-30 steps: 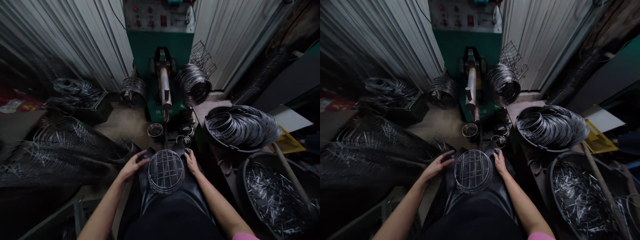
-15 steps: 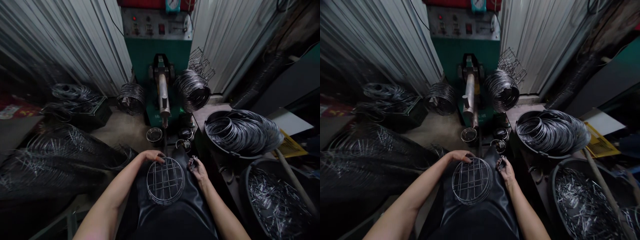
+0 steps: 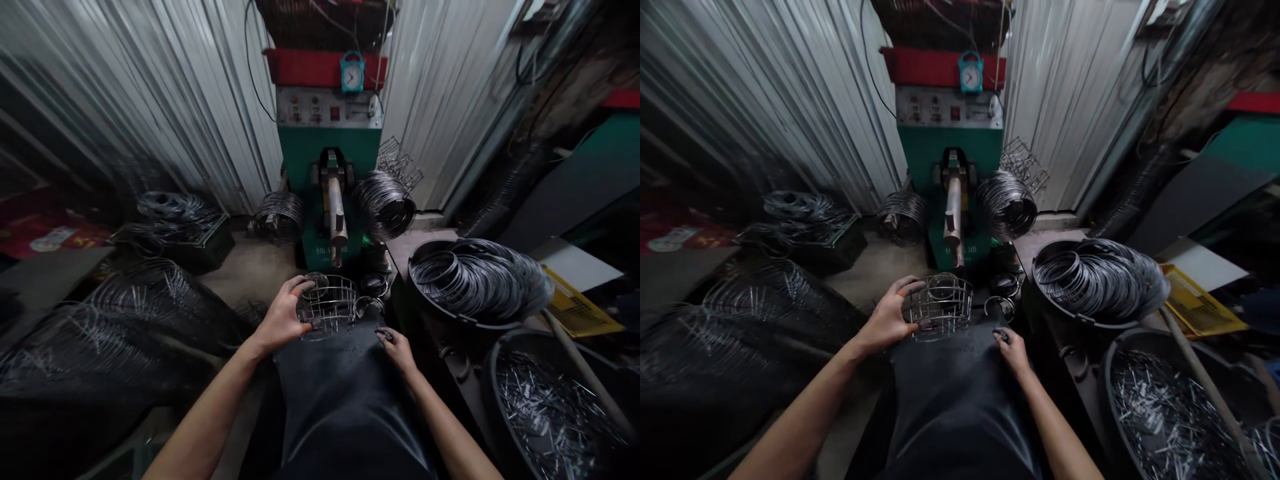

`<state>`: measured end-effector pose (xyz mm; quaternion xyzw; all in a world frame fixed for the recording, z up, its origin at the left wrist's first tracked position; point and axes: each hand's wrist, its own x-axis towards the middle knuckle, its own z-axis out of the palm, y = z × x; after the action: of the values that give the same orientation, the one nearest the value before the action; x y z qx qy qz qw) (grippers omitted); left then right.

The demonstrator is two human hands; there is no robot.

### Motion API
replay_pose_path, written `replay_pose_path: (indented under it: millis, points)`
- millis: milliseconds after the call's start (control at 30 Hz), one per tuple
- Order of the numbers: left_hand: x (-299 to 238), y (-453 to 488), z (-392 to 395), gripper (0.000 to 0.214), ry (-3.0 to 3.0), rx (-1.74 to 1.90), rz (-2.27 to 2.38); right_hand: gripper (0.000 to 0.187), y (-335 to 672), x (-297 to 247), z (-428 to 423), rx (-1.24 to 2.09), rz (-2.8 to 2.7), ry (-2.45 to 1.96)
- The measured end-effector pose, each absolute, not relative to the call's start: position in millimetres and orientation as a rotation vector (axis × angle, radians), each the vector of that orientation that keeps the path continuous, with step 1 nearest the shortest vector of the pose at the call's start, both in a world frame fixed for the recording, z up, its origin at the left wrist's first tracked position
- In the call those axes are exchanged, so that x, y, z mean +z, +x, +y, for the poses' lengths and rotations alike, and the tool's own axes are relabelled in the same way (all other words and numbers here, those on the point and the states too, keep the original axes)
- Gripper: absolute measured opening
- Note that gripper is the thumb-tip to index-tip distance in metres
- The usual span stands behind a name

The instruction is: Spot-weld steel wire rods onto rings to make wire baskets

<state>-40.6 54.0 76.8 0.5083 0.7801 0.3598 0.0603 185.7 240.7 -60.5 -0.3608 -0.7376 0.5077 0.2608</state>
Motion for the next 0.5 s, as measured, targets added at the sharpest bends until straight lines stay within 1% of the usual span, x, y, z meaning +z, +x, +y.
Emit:
replay_pose_path:
  millis: [133,233,333,500]
  points:
    - [67,-32,60,0.069,1.665,1.114,2.438,0.020,167,21,231,1.339,-2.228,-0.693]
    - [57,-28,72,0.066,1.731,1.047,2.442,0.023,145,65,227,1.214,-2.458,-0.613]
    - [50,-25,84,0.066,1.773,1.020,2.446,0.022,123,76,228,1.084,-2.533,-0.660]
    - [41,-23,96,0.067,1.804,1.035,2.407,0.007,103,50,221,1.057,-2.333,-0.682]
